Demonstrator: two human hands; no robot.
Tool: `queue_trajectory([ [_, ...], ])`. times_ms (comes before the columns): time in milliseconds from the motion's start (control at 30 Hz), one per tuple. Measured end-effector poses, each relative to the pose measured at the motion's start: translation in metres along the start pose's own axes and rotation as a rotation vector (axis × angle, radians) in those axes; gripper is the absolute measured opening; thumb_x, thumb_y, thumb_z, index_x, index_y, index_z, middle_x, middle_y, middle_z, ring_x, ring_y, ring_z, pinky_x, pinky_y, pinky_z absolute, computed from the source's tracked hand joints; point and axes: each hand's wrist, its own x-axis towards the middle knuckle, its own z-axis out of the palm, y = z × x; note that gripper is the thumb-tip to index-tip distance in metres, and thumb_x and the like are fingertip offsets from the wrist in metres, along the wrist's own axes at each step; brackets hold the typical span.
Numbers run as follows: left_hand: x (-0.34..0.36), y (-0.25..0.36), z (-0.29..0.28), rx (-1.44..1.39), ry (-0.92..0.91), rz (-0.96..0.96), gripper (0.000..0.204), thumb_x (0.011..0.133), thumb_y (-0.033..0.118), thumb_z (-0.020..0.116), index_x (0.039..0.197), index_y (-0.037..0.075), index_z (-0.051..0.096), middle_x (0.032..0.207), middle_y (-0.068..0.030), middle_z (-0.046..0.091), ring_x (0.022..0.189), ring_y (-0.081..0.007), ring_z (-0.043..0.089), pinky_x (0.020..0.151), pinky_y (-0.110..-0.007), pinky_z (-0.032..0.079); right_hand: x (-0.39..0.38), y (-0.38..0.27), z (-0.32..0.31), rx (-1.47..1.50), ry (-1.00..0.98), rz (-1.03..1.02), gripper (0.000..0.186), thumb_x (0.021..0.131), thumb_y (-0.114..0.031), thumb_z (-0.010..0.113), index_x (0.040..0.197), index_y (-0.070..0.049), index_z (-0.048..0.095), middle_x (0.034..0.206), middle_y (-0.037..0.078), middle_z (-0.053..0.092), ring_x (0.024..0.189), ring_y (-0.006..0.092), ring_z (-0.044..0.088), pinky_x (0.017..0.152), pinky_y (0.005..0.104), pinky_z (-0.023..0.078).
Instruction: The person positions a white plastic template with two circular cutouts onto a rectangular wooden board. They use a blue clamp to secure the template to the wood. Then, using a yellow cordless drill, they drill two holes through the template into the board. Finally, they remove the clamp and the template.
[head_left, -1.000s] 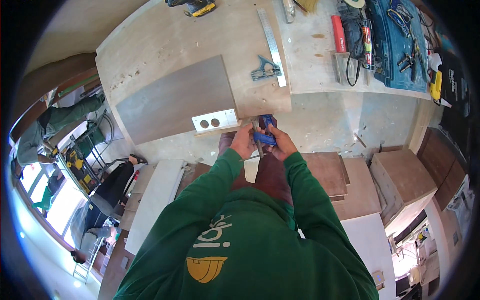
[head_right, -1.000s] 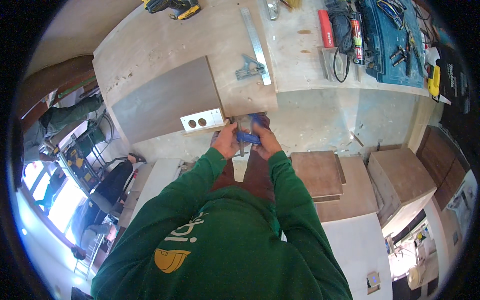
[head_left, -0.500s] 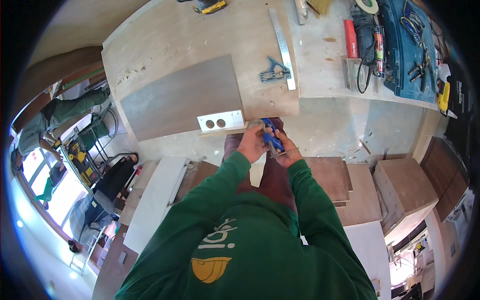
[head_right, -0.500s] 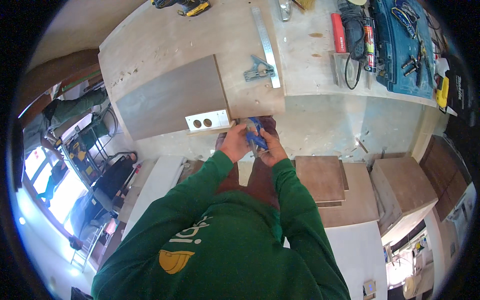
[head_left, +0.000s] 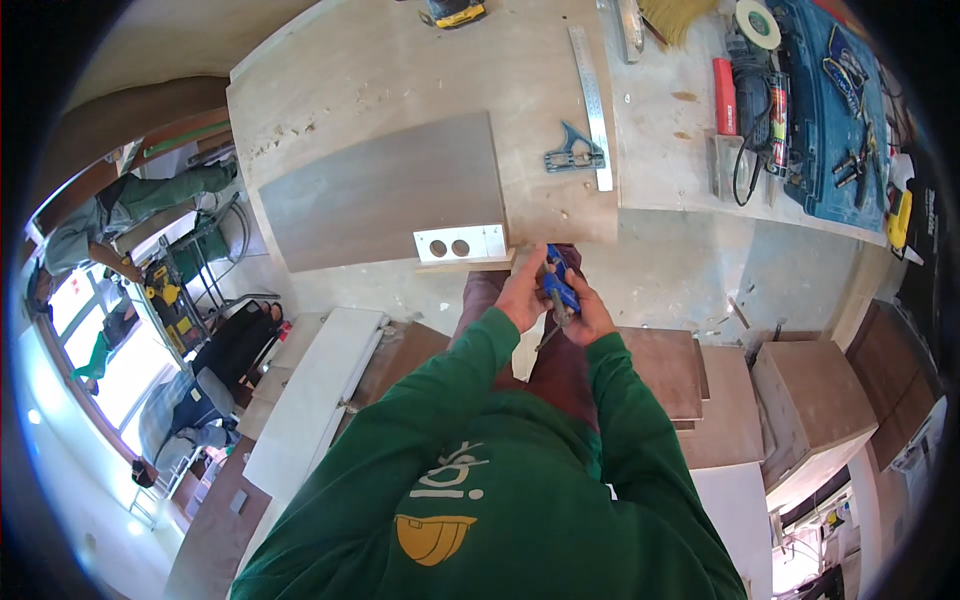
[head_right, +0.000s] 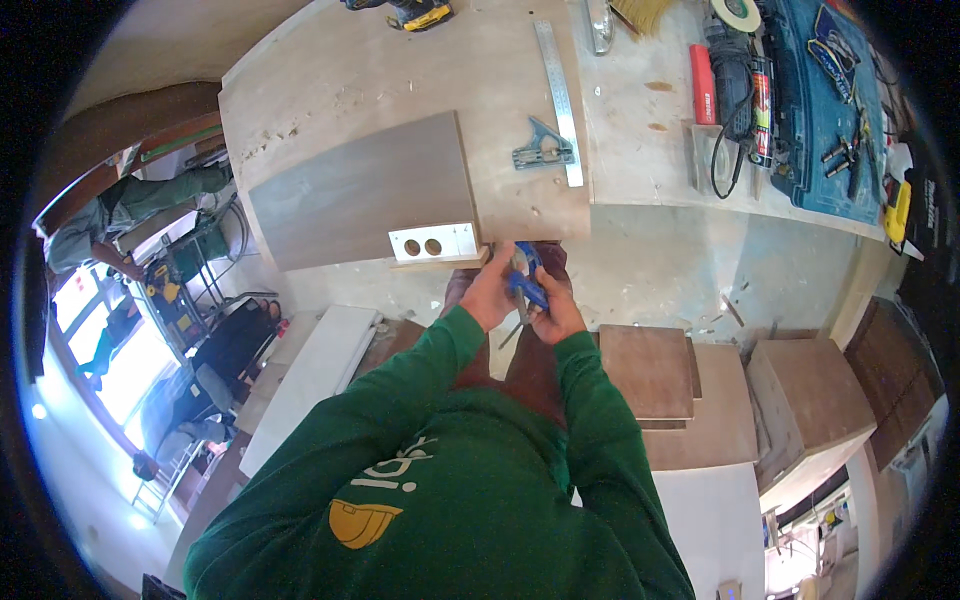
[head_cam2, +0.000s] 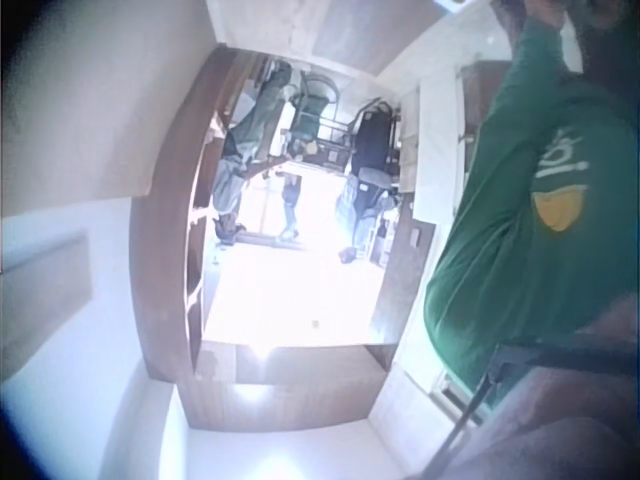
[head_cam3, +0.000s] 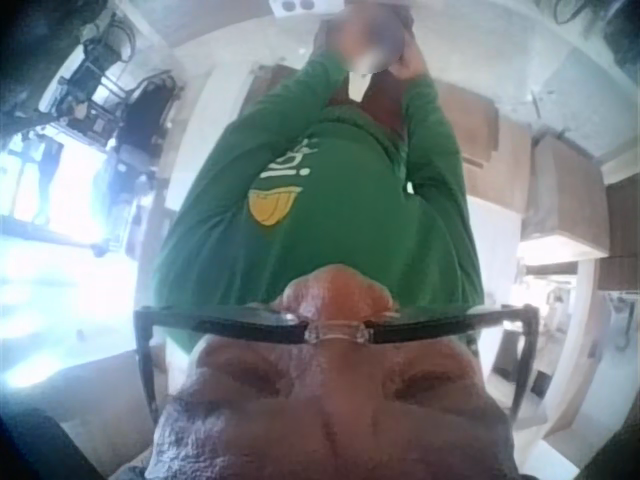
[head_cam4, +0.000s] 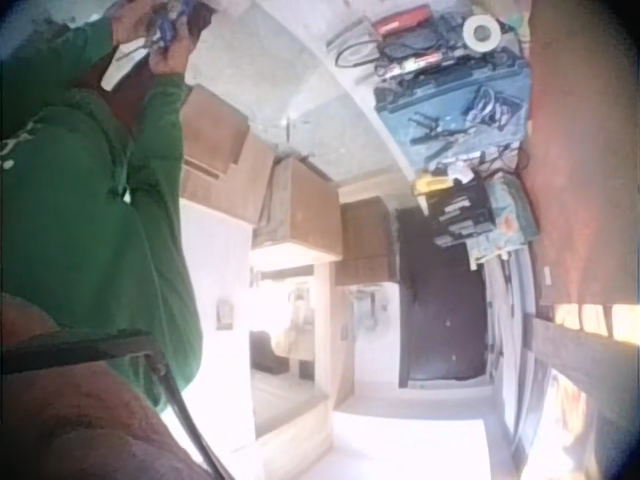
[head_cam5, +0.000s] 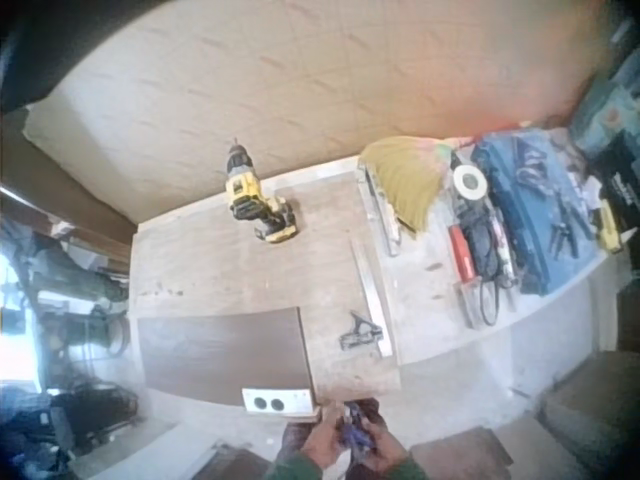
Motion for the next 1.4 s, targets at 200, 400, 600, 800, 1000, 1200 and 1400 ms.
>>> queue_trajectory([
  [200,0.009,-0.003,-0.014,0.037,-0.052,0.054,0.046,0.102,0.048,0.066,0.119,0.006,0.065,0.104,-0.0045,0.066,0.100,-0.0185,0.065,0.088,-0.037,0.056,0.001,0.001,0.001,0.031,-0.030,0.010,0.037,0.104,-0.037,0.065,0.127,-0.009,0.064,0.104,0.005,0.074,0.075,0.0172,0.069,0.056,0.0249,0.055],
  [400,-0.008,0.001,0.003,0.024,0.002,0.021,0.035,0.100,0.053,0.064,0.101,0.019,0.066,0.085,0.0038,0.064,0.069,-0.0125,0.057,0.060,-0.031,0.042,0.002,0.006,0.008,0.033,0.015,-0.014,0.040,0.103,-0.037,0.065,0.129,-0.007,0.063,0.101,0.006,0.075,0.077,0.0182,0.070,0.063,0.0281,0.058],
  [600,-0.008,0.001,0.005,0.039,0.039,0.114,0.039,0.096,0.059,0.067,0.098,0.020,0.066,0.081,0.0054,0.061,0.066,-0.0113,0.054,0.059,-0.029,0.039,0.012,0.004,-0.010,0.029,-0.101,0.031,0.035,0.106,-0.035,0.060,0.127,-0.007,0.064,0.103,0.007,0.075,0.081,0.0190,0.073,0.070,0.0320,0.062],
  [800,-0.011,0.008,0.004,0.126,0.080,-0.003,0.040,0.099,0.050,0.065,0.112,0.013,0.065,0.098,-0.0001,0.066,0.088,-0.0177,0.063,0.078,-0.035,0.051,0.003,0.008,0.012,0.006,0.011,-0.008,0.030,0.107,-0.033,0.061,0.122,-0.008,0.067,0.095,0.004,0.075,0.067,0.0094,0.067,0.050,0.0196,0.050],
  [1000,0.008,0.008,-0.025,0.041,-0.149,-0.020,0.043,0.103,0.054,0.061,0.110,0.012,0.066,0.100,-0.0007,0.069,0.090,-0.0187,0.069,0.083,-0.038,0.057,-0.007,0.008,0.028,0.012,0.023,-0.027,0.030,0.107,-0.034,0.061,0.120,-0.008,0.067,0.095,0.006,0.075,0.062,0.0098,0.066,0.046,0.0189,0.048],
  [1200,0.011,0.003,-0.022,0.110,-0.092,-0.016,0.046,0.102,0.058,0.057,0.113,0.014,0.067,0.091,0.0010,0.069,0.084,-0.0172,0.068,0.077,-0.036,0.056,-0.002,0.013,0.023,-0.003,0.038,-0.034,0.030,0.107,-0.033,0.059,0.119,-0.007,0.067,0.091,0.005,0.075,0.056,0.0090,0.062,0.045,0.0189,0.047],
  [1400,-0.049,0.046,-0.003,0.545,0.029,0.041,0.039,0.099,0.049,0.067,0.096,0.010,0.066,0.076,0.0006,0.065,0.064,-0.0140,0.060,0.055,-0.030,0.045,-0.003,0.014,0.026,0.017,0.057,-0.024,0.022,0.106,-0.032,0.062,0.108,-0.011,0.066,0.082,0.001,0.071,0.053,0.0074,0.058,0.044,0.0198,0.046],
])
